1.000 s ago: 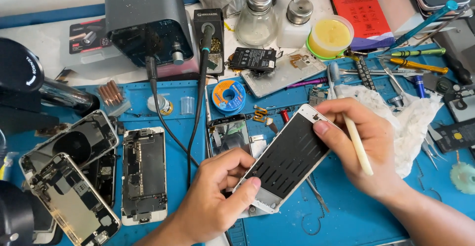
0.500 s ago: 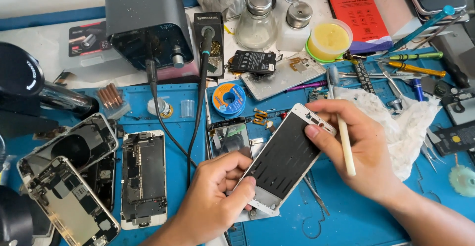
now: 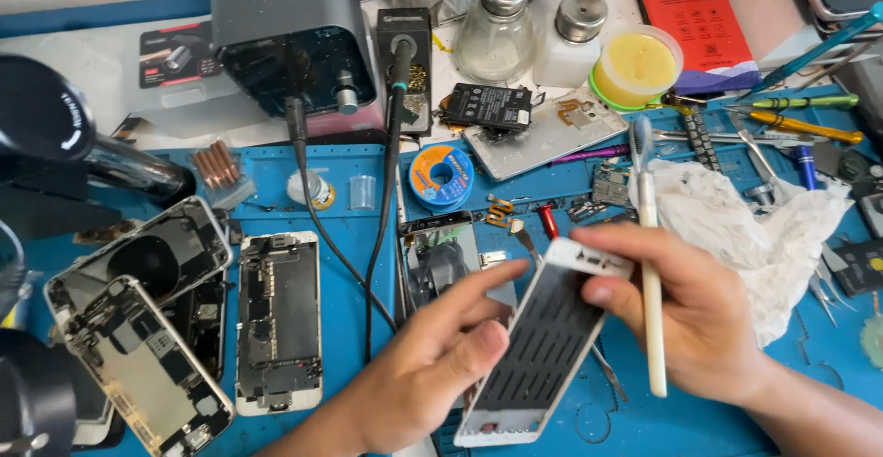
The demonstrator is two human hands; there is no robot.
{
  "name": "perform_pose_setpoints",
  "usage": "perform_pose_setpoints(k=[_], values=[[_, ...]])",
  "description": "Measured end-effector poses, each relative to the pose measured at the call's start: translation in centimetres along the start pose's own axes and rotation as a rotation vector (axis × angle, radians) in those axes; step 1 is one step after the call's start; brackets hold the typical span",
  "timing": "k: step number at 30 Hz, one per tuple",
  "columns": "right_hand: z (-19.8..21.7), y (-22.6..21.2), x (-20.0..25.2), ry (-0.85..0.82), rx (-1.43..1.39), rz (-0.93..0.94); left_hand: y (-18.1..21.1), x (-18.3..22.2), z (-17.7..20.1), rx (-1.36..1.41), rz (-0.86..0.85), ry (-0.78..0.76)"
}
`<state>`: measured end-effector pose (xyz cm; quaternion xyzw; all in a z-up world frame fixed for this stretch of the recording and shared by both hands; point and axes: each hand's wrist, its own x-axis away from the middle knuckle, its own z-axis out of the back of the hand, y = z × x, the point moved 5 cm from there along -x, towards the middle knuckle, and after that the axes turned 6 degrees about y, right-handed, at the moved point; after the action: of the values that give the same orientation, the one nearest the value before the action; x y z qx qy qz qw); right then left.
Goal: The person cleans the internal components of a disassembled smartphone using a cotton swab. They wipe the metal frame and the back of the screen assembly, then place the screen back into the phone's chassis.
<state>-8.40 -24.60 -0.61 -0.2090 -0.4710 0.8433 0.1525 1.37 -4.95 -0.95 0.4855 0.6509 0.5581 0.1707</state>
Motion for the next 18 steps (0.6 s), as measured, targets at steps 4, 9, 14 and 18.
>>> perform_pose_setpoints(k=[4, 9, 14, 18], values=[[-0.3, -0.6, 1.7, 0.003, -0.106, 0.160, 1.2, 0.7, -1.0, -0.166, -0.114, -0.242], [-0.6, -0.8, 1.9, 0.019, -0.005, 0.172, 0.0, 1.0, -1.0, 0.144, 0.173, -0.441], [-0.5, -3.1, -0.2, 0.059, -0.491, 0.153, 0.7, -0.1, 0.4, 0.318, 0.068, -0.175], [0.6, -4.9, -1.2, -0.106, -0.931, -0.047, 0.3, -0.5, 1.5, 0.454, -0.017, -0.002]])
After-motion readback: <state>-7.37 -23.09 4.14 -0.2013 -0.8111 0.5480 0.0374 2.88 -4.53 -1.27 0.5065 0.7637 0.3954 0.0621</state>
